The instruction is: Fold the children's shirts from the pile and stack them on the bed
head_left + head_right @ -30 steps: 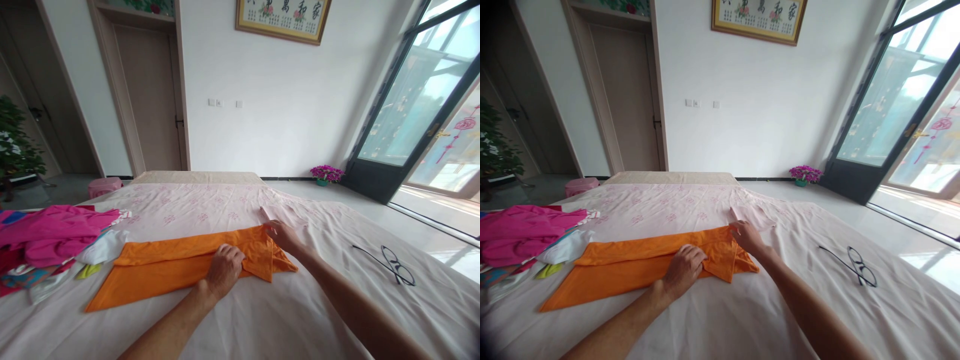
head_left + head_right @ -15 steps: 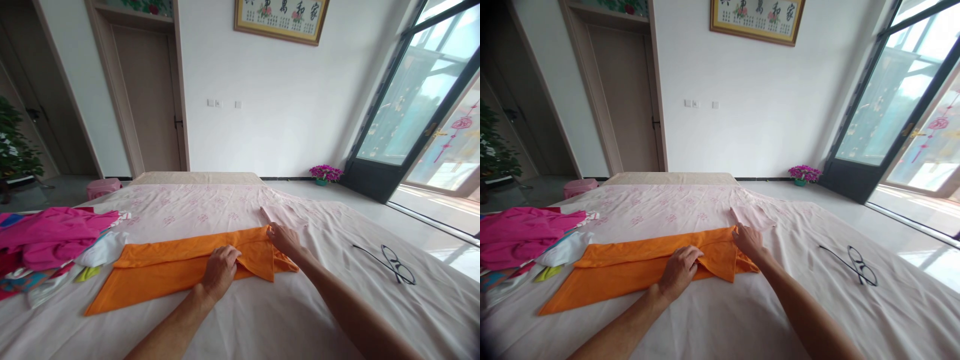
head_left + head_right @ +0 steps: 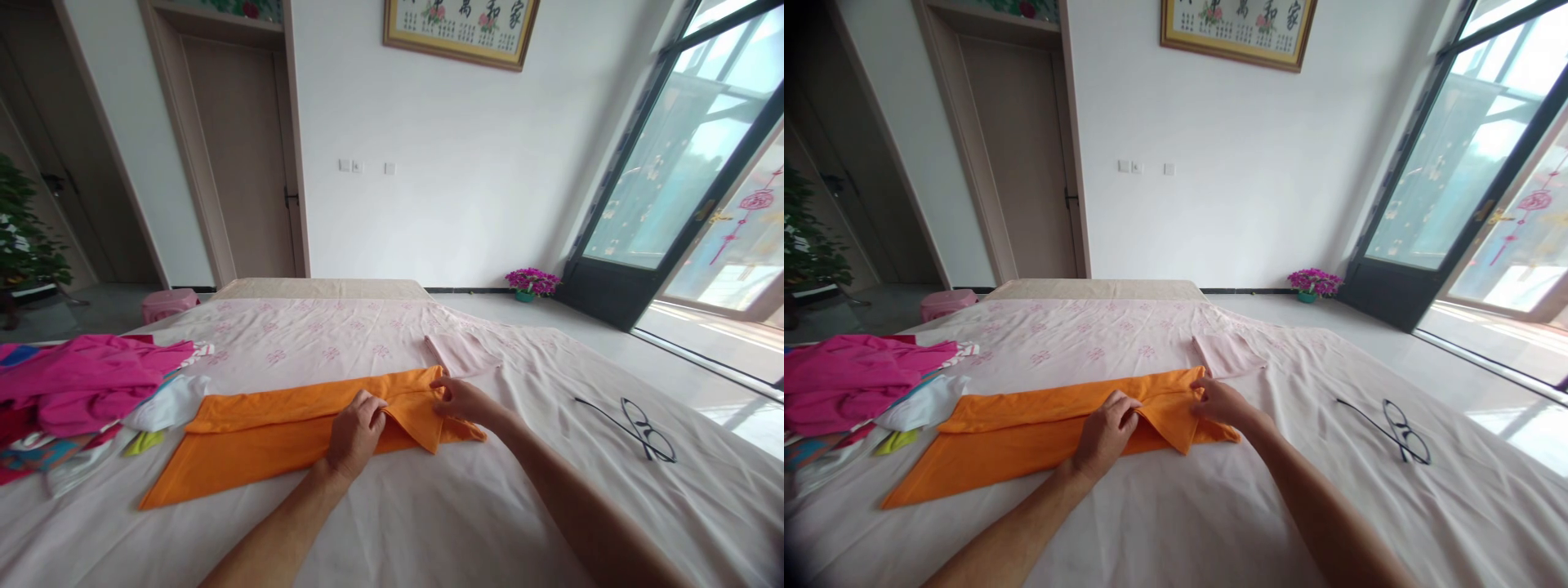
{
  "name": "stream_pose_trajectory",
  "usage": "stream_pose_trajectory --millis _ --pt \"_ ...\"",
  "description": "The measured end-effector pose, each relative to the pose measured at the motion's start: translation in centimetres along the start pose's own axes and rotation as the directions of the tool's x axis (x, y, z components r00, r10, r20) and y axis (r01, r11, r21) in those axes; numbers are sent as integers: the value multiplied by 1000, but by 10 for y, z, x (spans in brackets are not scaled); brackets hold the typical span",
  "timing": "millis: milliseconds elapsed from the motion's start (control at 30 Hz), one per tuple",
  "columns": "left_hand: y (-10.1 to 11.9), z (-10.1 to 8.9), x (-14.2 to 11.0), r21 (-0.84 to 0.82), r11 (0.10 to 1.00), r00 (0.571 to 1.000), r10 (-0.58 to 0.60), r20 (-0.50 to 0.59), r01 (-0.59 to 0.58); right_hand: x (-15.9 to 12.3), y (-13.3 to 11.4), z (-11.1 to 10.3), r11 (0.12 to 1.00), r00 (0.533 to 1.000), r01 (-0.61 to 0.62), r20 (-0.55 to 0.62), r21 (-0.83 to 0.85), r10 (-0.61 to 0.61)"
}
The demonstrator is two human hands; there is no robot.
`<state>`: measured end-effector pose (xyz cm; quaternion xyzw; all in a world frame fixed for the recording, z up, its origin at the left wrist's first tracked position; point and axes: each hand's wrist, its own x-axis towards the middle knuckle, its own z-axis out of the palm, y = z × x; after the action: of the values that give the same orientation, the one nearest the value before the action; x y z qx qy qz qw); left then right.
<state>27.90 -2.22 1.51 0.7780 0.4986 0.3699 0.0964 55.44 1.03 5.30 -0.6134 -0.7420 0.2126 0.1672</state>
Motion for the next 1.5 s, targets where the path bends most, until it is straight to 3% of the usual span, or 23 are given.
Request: stream_pose_trajectory --millis 100,200,333,533,667,800,900,1000,1200,1333,1500 --pt "1 -1 2 -23 999 999 -49 -16 49 -5 -7 1 989 986 146 80 25 -148" --pt "2 -2 6 -38 996 996 -84 -24 83 -10 -15 3 977 974 209 96 -37 -205" --pt "4 -1 10 -86 989 992 -123 -36 120 -15 -24 5 961 980 200 28 -192 -198" --pt "5 -1 15 -176 975 986 -148 -79 133 -16 -35 3 941 966 228 -64 -251 -251" --pt "5 -2 20 -335 929 977 -196 -79 159 -10 -39 -2 972 957 169 -207 -166 -202" --pt "5 -1 21 -520 827 968 -251 -1 214 -4 -38 -2 949 925 296 -216 -108 -313" --pt "5 -3 16 -430 894 986 -160 -46 125 -5 -34 2 918 893 353 -230 -179 -388" --pt "5 -6 9 -242 970 999 7 -50 -19 -9 -28 9 896 876 321 -263 -306 -403" --pt "8 -13 1 8 977 977 211 13 -211 -8 -19 19 752 814 328 -233 -572 -532" --pt "12 -15 0 62 959 960 274 54 -277 -9 -11 16 651 795 364 -142 -667 -590" --pt "12 -11 1 21 970 970 240 44 -241 -12 -13 13 680 823 352 -134 -643 -552"
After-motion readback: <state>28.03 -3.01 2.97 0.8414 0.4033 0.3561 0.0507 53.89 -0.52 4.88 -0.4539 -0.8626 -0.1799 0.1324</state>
